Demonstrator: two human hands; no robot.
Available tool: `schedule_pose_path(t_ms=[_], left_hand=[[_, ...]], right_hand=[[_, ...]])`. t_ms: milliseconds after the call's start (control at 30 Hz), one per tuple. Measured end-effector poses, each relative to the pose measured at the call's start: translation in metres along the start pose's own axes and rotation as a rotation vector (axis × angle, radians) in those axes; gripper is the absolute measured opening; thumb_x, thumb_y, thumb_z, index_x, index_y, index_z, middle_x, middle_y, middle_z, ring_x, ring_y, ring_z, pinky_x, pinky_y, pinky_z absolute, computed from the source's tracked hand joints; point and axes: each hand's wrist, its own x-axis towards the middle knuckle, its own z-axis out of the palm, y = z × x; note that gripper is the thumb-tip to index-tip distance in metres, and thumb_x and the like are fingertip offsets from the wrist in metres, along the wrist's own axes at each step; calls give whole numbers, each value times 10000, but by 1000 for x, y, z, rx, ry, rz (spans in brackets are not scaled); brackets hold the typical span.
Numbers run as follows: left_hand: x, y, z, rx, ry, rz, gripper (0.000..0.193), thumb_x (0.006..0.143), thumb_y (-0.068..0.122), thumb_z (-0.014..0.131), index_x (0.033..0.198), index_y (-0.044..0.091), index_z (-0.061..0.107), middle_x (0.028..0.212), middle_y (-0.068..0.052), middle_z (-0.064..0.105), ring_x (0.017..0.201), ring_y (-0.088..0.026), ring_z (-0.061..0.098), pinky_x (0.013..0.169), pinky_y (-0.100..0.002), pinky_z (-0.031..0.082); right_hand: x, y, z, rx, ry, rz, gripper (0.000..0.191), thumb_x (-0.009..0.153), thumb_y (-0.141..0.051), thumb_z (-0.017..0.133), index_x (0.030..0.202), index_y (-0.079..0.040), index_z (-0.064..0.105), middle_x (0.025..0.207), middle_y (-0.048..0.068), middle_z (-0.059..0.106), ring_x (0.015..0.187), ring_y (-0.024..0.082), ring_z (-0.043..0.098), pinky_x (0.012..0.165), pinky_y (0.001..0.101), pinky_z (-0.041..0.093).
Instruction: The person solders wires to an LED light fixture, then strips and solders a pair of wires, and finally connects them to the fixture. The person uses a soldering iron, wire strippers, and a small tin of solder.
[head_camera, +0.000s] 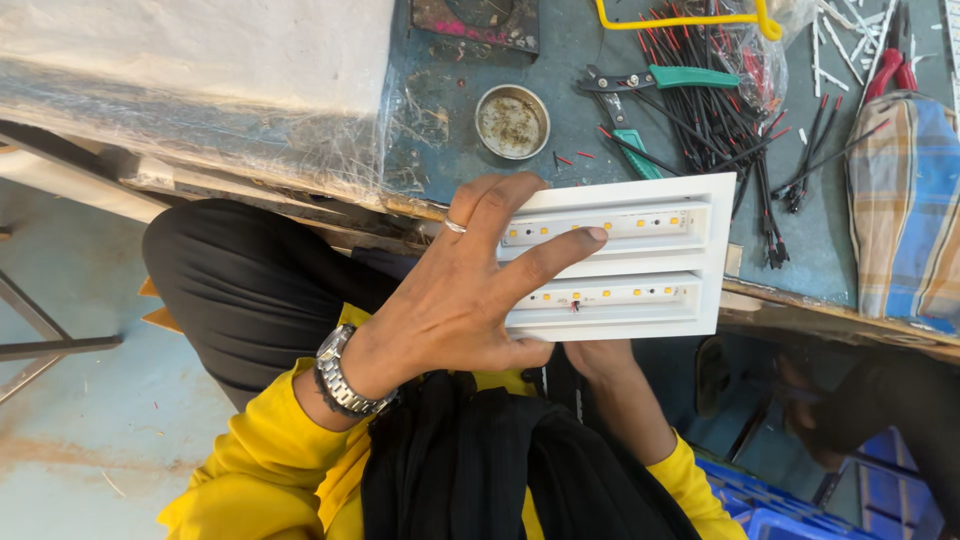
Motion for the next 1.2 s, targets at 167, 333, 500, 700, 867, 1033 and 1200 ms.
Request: schedule_pose_path(t_ms=[167, 333, 500, 700, 867, 1033, 1200], left_hand=[[-2, 0, 0, -16, -17, -5, 892, 623, 310, 835, 1457, 234, 527, 1445, -264, 374, 1342, -507, 403, 1071, -574, 472], [-2, -1, 1, -12, -25, -12, 901, 598, 302, 835, 1445, 231, 536, 1438, -262, 381, 1338, -506, 404, 1064, -576, 477], [-2, -5, 2, 1, -31, -12, 917, 584, 308, 839, 1444, 218, 536, 1447, -273, 381, 1348, -515, 394, 1078, -588, 466], [-6, -9, 1, -44, -38, -35, 893, 619, 306, 846, 1451, 209, 533, 1456, -265, 383, 1355, -501, 400, 1089, -575, 465], [-10, -12, 3, -67, -42, -46, 913, 601, 348, 883, 1431, 198, 531, 1457, -250, 386, 1348, -503, 399, 1098, -584, 451], [-14, -13, 7, -109, -68, -57, 939, 588, 365, 897, 1429, 192, 515, 1461, -250, 381, 1355, -510, 393, 1087, -601, 444], [-19, -10, 7, -136, -83, -65, 907, 601, 368, 902, 1404, 184, 524, 1467, -240, 377, 1364, -516, 391, 1087, -608, 448]], right_hand=[[-17, 23, -19, 135, 56, 85, 637, 1042, -260, 638, 1579, -101, 336, 1551, 88, 459, 1448, 244, 465, 1203, 457, 421], [-31, 43, -38, 137, 123, 116, 540, 1051, -172, 643, 1528, -70, 413, 1478, 88, 521, 1373, 234, 522, 1148, 432, 458], [-34, 47, -38, 174, 138, 105, 518, 1061, -163, 640, 1519, -51, 427, 1475, 105, 533, 1363, 243, 532, 1141, 431, 461], [-39, 52, -31, 92, 192, 87, 585, 1012, -212, 660, 1521, -70, 408, 1494, 76, 508, 1395, 208, 499, 1167, 406, 432], [-44, 54, -31, 49, 279, 111, 543, 1019, -186, 674, 1485, -41, 437, 1447, 110, 532, 1347, 235, 531, 1131, 418, 464], [-51, 52, -27, -304, 286, 134, 486, 1027, -182, 622, 1458, -16, 470, 1409, 140, 566, 1292, 229, 566, 1079, 391, 491], [-59, 47, -24, -654, 182, 103, 462, 1025, -190, 583, 1435, 0, 491, 1405, 168, 584, 1264, 252, 591, 1043, 377, 513]])
